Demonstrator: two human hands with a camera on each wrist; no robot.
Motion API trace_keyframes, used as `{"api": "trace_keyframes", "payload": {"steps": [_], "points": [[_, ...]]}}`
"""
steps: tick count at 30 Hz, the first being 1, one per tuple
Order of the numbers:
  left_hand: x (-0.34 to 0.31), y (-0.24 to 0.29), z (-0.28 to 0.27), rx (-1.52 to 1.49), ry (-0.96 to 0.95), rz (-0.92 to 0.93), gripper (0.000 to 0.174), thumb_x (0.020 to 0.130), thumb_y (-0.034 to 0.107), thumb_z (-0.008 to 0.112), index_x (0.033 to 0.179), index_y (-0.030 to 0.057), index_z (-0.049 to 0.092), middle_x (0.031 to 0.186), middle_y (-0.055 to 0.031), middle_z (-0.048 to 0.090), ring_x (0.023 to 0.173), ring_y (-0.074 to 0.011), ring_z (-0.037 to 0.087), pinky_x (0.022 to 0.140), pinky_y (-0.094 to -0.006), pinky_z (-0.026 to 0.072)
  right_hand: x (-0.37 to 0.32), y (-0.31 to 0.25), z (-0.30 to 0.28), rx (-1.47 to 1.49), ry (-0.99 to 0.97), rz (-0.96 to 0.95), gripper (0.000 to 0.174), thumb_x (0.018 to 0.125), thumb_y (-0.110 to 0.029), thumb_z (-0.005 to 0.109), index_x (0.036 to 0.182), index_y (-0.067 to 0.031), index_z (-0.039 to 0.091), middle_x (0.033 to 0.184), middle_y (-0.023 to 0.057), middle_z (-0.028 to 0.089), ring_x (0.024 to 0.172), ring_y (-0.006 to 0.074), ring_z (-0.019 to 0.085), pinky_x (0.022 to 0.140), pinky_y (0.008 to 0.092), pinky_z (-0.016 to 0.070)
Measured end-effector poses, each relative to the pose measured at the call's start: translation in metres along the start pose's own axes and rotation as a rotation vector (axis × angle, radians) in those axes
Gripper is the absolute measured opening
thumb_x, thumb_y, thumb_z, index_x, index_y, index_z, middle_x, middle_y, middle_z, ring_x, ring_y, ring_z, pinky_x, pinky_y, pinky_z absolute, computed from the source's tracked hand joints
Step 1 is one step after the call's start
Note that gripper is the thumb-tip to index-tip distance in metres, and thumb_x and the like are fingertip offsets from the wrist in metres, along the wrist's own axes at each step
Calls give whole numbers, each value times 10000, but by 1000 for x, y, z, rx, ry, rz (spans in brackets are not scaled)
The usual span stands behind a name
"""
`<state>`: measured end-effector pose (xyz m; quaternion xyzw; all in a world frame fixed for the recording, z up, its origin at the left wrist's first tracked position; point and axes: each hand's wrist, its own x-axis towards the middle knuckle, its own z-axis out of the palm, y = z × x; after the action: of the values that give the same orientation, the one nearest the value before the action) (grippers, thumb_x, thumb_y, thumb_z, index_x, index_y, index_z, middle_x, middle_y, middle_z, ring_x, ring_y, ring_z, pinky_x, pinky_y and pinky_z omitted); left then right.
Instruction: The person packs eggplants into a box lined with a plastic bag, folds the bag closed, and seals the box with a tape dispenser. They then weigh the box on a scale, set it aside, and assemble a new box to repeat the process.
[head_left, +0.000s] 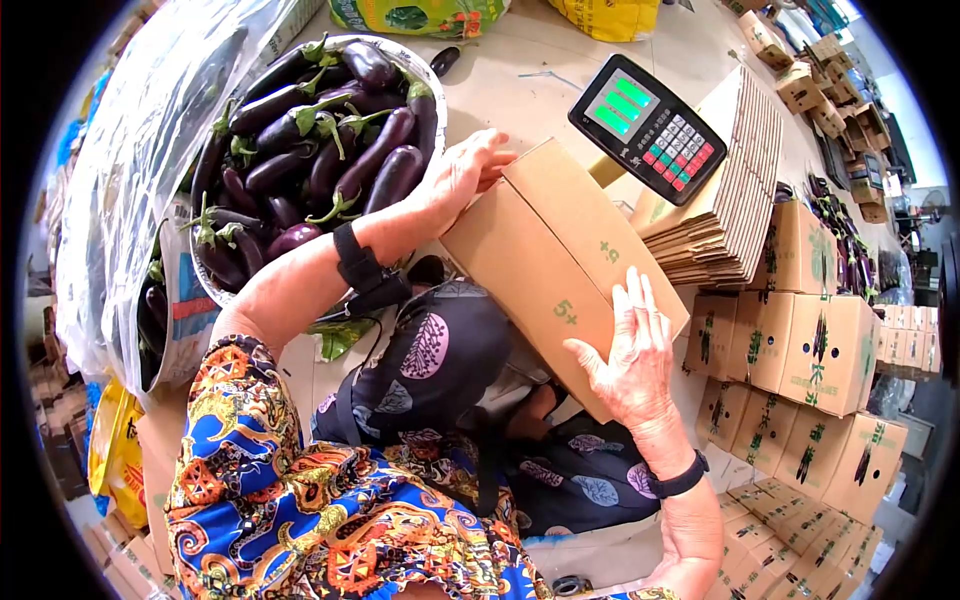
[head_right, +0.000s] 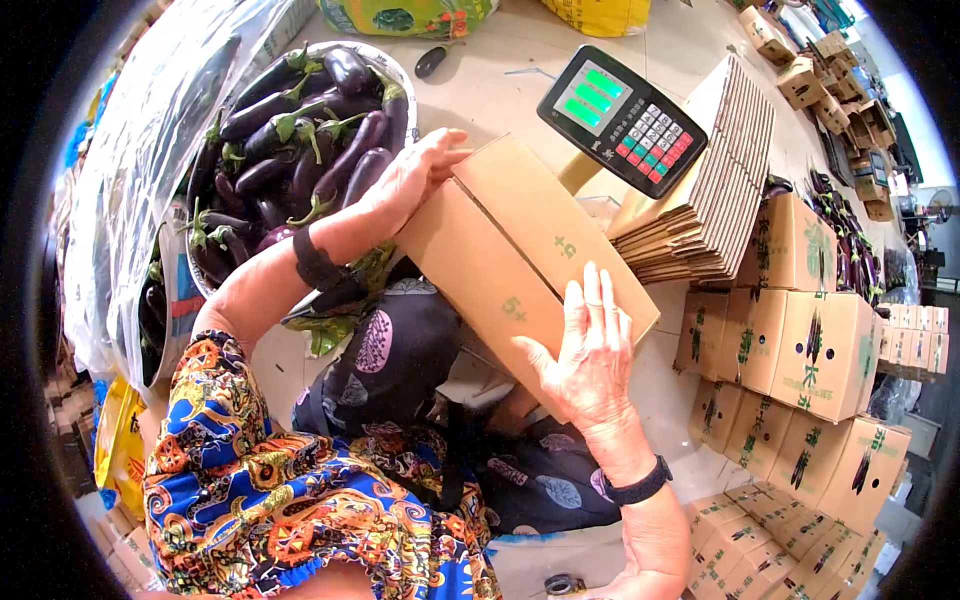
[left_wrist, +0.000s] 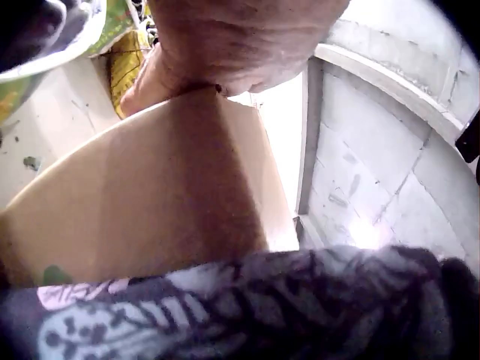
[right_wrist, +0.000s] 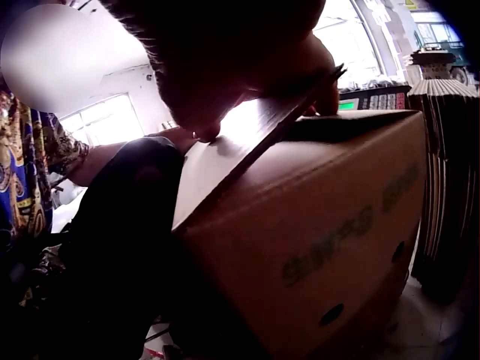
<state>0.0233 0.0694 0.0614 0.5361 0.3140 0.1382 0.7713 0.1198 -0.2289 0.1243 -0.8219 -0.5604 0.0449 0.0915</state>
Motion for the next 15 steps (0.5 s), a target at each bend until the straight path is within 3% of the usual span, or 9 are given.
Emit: {"api": "trace_keyframes", "payload": {"steps": [3, 5, 6, 8, 9, 12, 13, 15], "points": [[3, 23, 5, 115, -186, 149, 602, 1061, 478, 314, 1474, 45, 386, 1477, -143, 472, 1306, -220, 488, 1103, -359, 370, 3, -1, 9, -49, 6, -31, 898, 862, -609, 602, 1500, -35, 336, 1587, 221, 248, 1441, 399, 268, 1097, 528, 272], [9, 36, 6, 286, -371, 164, 666, 1059, 506, 305, 1520, 25, 300, 1548, -134, 369, 1418, -205, 352, 1154, -339, 301, 6, -1, 17, -108, -25, -29, 908, 886, -642, 536, 1540, -65, 282, 1606, 208, 207, 1461, 381, 229, 1110, 538, 235], [6, 50, 10, 393, -438, 160, 676, 1060, 506, 304, 1531, 22, 276, 1573, -126, 328, 1446, -200, 308, 1171, -333, 276, 7, -1, 19, -127, -19, -42, 900, 898, -670, 474, 1541, -71, 282, 1603, 207, 217, 1461, 379, 232, 1107, 535, 236], [35, 27, 10, 566, -533, 309, 802, 1009, 589, 349, 1528, -17, 269, 1589, -146, 286, 1488, -243, 227, 1214, -345, 179, 8, 3, 22, -167, 0, -58, 899, 922, -727, 349, 1543, -82, 281, 1598, 204, 237, 1461, 374, 239, 1100, 528, 237], [41, 20, 15, 584, -523, 319, 686, 1034, 522, 342, 1507, 25, 334, 1564, -160, 313, 1461, -289, 270, 1203, -363, 217, 9, 5, 23, -151, 1, -80, 894, 922, -728, 346, 1543, -88, 284, 1598, 201, 237, 1462, 374, 236, 1102, 528, 236], [52, 17, 8, 789, -676, 635, 499, 1059, 391, 340, 1443, 81, 415, 1506, -175, 377, 1401, -354, 329, 1171, -397, 283, 20, 7, 26, -114, 15, -137, 881, 924, -727, 342, 1541, -99, 297, 1600, 192, 239, 1461, 373, 234, 1107, 525, 234], [48, 17, 12, 791, -599, 611, 349, 1051, 255, 364, 1356, 123, 471, 1437, -184, 428, 1291, -404, 413, 1111, -442, 363, 19, 6, 25, -110, 14, -135, 878, 926, -725, 344, 1539, -99, 303, 1600, 188, 242, 1459, 373, 240, 1110, 523, 233], [50, 17, 15, 921, -582, 621, 438, 1046, 377, 379, 1404, 132, 439, 1394, -177, 433, 1308, -332, 431, 1113, -399, 351, 14, 5, 24, -106, 15, -123, 869, 928, -720, 348, 1533, -98, 318, 1598, 183, 251, 1455, 370, 253, 1115, 519, 233]]}}
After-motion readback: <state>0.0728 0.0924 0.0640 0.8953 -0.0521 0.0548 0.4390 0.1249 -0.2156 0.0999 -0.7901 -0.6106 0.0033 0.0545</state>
